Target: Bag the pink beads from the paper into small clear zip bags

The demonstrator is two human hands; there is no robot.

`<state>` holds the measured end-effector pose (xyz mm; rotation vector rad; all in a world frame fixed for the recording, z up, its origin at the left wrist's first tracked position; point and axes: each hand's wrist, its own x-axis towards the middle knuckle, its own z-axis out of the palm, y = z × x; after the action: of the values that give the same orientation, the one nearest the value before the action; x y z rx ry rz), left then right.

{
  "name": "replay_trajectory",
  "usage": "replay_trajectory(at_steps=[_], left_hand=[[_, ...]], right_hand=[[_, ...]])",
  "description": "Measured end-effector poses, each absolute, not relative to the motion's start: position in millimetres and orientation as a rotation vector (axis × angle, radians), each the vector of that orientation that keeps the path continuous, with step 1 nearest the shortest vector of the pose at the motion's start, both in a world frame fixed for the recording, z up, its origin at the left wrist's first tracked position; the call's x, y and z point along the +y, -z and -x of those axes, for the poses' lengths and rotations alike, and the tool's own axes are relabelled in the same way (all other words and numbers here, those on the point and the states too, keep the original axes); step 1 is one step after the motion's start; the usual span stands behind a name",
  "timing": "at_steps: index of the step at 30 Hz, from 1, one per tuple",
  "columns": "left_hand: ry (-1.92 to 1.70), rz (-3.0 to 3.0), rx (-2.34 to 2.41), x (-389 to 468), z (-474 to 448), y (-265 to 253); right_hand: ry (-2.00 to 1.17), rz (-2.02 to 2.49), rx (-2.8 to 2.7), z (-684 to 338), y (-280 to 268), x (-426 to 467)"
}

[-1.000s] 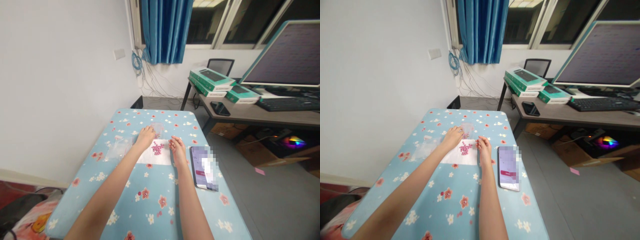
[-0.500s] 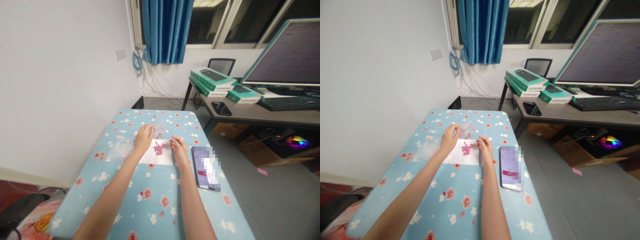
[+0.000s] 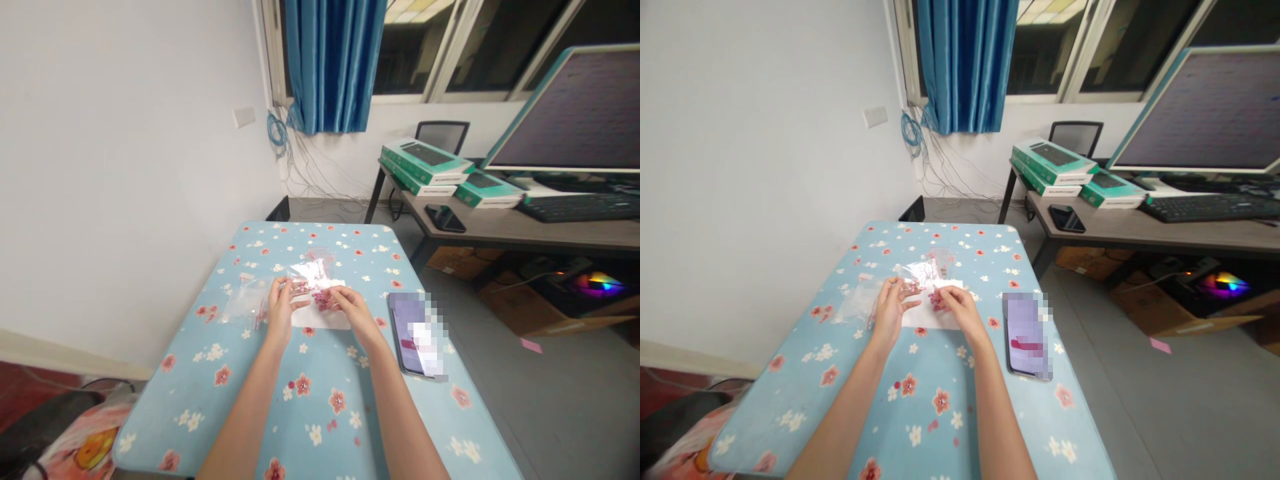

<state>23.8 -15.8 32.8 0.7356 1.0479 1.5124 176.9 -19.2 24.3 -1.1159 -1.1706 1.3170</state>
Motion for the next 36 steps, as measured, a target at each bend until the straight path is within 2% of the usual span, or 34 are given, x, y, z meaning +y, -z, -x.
replay_trajectory(at_steps=[6,24,30,36], left_hand=[[-1.472,-0.702,1.074,-18.6,-20.5,-31.4],[-1.417,-0.828,1.138,-17.4,-21.1,-23.9],[-1.530,-1.087,1.248,-19.8,-21.8,-20.3],[-1.427,-1.587,1.353,-27.3,-21.4,-21.0]], right_hand=[[-1.193,1.175,-0.995,-174.3,-17.5,-19.2],[-1.208,1.162,-1.073,-169.9,-9.1,-16.2],[-1.099,1.139,-1.067,-166.6,-3.0,-14.6],[-0.927,1.196,-1.215,-158.7,-5.9,-21.6]])
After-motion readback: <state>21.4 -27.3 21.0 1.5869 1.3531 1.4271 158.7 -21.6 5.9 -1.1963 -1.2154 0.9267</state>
